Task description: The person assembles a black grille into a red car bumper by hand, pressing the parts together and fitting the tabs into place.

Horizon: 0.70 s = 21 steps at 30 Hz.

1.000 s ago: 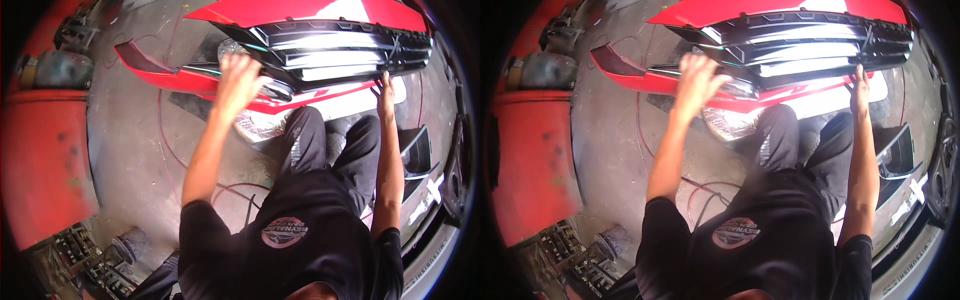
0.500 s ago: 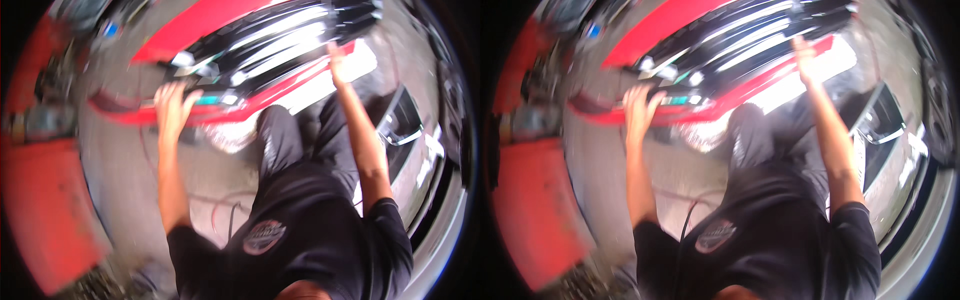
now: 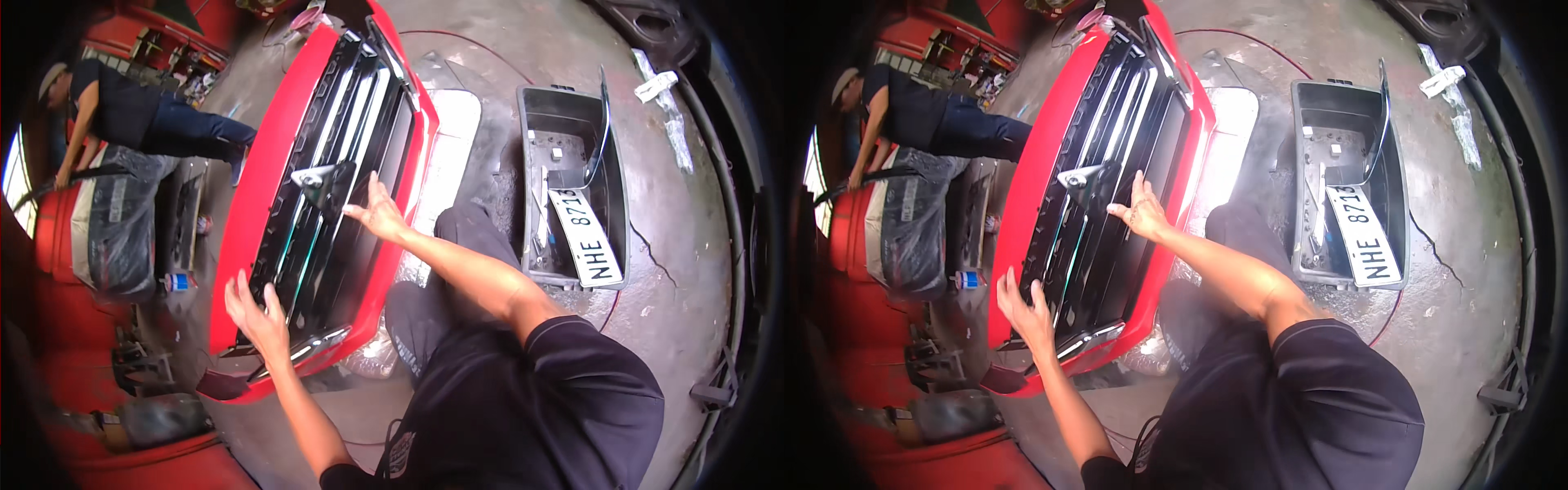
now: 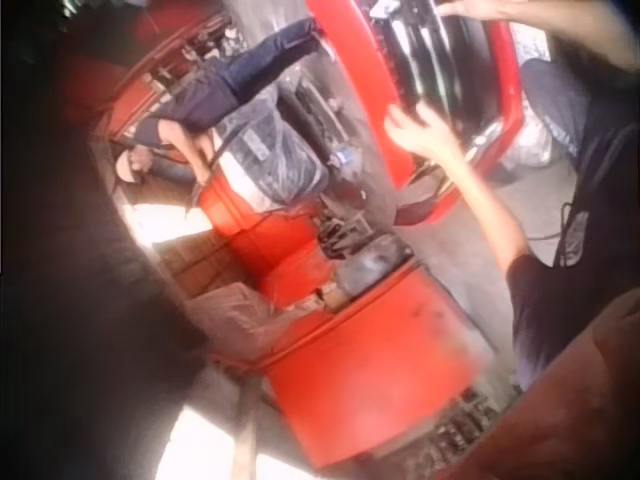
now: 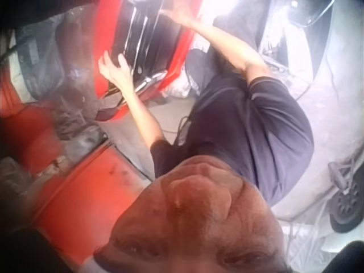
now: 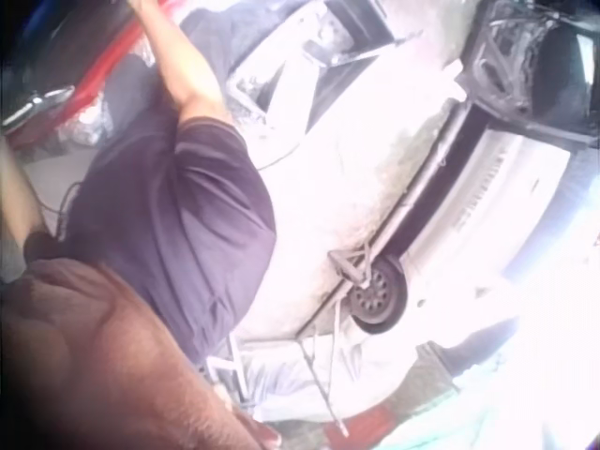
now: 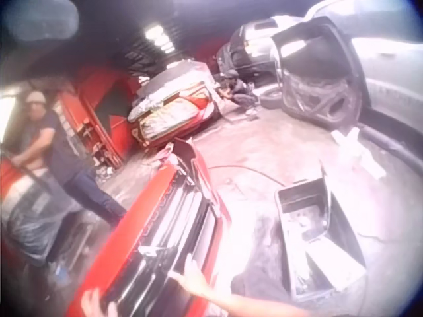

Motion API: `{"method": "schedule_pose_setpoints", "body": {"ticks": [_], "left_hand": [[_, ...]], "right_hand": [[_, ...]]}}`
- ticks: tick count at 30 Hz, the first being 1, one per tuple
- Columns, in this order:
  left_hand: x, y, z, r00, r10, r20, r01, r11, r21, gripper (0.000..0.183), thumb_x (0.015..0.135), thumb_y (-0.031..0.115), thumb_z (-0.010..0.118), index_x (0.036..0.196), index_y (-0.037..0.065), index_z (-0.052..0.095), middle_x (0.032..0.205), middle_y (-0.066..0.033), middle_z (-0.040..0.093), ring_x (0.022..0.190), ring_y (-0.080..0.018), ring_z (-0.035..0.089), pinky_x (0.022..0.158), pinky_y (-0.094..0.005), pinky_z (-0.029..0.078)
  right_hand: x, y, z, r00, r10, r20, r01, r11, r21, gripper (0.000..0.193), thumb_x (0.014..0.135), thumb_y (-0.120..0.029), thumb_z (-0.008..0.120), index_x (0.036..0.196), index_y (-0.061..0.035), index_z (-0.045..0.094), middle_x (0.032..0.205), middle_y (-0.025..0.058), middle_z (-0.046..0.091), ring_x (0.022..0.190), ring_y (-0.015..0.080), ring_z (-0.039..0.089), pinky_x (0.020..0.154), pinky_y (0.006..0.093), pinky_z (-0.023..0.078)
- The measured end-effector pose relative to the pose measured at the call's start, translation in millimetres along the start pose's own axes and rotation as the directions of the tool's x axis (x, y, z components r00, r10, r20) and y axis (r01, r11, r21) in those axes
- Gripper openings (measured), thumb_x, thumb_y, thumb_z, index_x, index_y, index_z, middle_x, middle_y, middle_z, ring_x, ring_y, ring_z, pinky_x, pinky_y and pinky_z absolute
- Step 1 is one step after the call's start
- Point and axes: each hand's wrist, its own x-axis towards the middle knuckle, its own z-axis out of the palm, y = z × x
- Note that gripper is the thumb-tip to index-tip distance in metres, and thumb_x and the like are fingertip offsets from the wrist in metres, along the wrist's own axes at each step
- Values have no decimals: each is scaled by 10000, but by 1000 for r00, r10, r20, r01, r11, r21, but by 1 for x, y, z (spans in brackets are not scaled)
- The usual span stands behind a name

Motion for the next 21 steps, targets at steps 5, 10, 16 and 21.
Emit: {"method": "schedule_pose_setpoints", "body": {"ticks": [5,10,16,21], "left_hand": [[57,-16,24,978,-34,207,7,991,132,692,972,370,722,1565,116,470,1607,-319,349,1494,-490,332,1218,-591,276],[71,-23,34,959,-103,265,90,994,60,629,949,329,761,1462,42,539,1571,-314,380,1457,-491,373,1208,-535,312],[223,18,99,916,162,367,-130,985,-112,638,1010,315,696,1519,8,464,1455,-214,535,1359,-341,510,1186,-439,357],[388,51,200,709,61,703,395,791,-467,604,1121,441,482,1542,8,462,1227,-153,695,1098,-195,681,966,-358,530]], "right_hand": [[48,-12,-44,975,119,186,-121,993,1,1250,901,-698,672,1636,83,30,1278,360,626,1165,507,646,975,537,538],[74,-13,-99,961,95,261,-69,992,-108,1375,805,-758,727,1634,85,24,1336,384,579,1207,512,624,954,551,544],[116,14,-105,986,-147,-81,136,983,-122,1451,707,-664,864,1642,56,21,1636,433,107,1516,603,205,1222,598,322],[161,16,-140,975,-130,-182,133,991,6,1026,962,-439,740,1630,73,152,1676,386,109,1571,507,178,1275,507,237]]}}
